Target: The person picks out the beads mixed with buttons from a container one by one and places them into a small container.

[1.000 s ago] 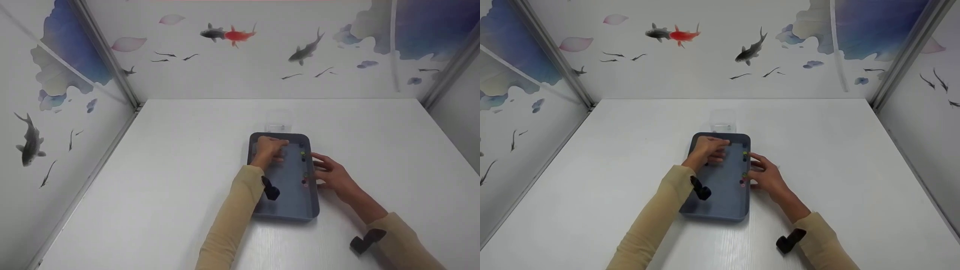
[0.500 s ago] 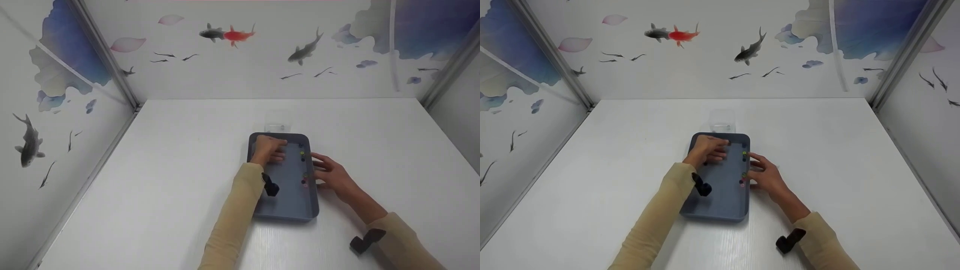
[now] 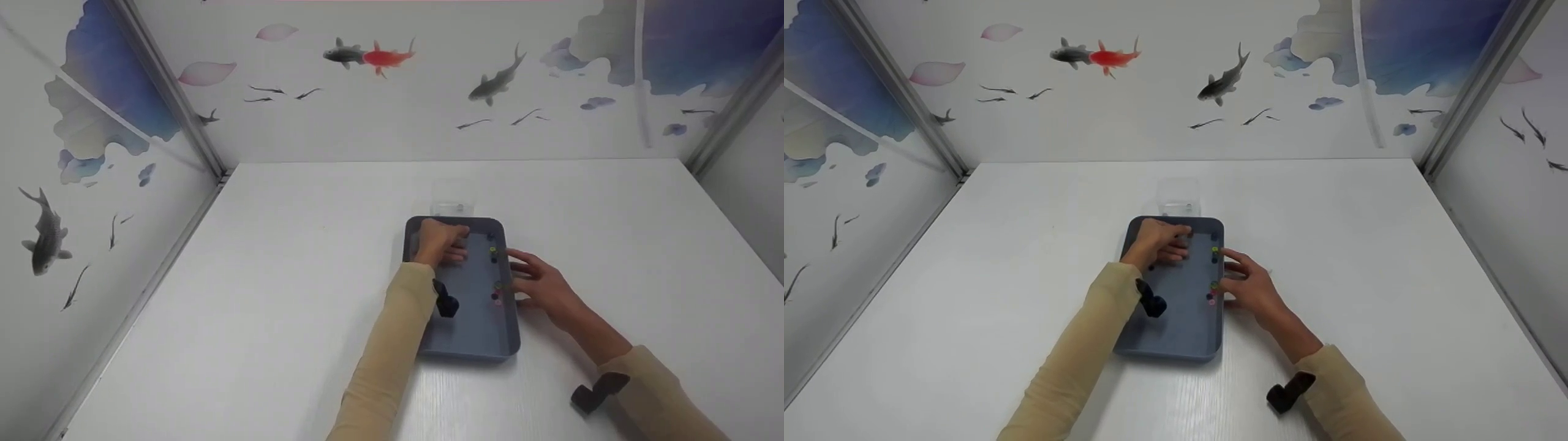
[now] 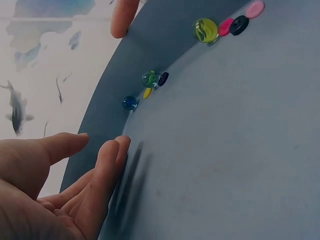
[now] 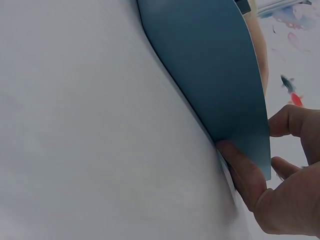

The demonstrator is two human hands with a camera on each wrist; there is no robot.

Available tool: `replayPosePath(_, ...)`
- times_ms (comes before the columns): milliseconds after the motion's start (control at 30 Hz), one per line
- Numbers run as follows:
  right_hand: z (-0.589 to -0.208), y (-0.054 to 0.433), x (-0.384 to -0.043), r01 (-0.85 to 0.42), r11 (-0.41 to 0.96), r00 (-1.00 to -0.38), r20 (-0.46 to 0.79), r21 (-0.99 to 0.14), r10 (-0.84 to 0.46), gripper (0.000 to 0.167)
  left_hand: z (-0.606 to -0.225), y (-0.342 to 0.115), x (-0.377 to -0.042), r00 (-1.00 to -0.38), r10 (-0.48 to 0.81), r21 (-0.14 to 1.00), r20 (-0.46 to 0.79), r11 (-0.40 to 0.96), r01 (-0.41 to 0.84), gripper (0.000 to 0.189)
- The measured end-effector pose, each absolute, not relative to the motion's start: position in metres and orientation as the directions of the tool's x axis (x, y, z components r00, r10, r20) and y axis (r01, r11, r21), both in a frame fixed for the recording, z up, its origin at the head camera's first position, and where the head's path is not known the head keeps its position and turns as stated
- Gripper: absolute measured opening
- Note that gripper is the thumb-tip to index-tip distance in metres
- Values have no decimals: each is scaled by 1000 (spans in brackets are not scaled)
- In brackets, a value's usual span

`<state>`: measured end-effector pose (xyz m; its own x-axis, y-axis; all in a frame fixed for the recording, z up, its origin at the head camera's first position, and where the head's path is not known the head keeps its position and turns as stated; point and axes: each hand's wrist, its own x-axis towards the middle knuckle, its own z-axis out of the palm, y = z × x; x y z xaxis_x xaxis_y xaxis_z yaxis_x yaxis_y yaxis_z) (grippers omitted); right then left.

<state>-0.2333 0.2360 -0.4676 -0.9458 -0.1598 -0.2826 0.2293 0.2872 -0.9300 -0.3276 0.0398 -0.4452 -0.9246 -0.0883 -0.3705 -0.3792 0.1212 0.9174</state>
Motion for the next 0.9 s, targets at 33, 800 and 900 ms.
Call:
replayPosePath(33, -468, 236, -233, 230, 287, -946, -283, -930, -159, 76, -446, 40, -328, -926, -85, 919, -367, 119, -375, 23)
replayPosePath(800, -466, 236, -232, 230, 297, -945, -285, -927, -159, 77, -455, 51, -336, -916, -122, 913, -382, 106, -394, 18)
replayPosePath(900, -466, 235, -233, 231, 298, -945, -287, -926, -157, 77, -457, 50, -337, -920, -123, 917, -373, 106, -386, 18)
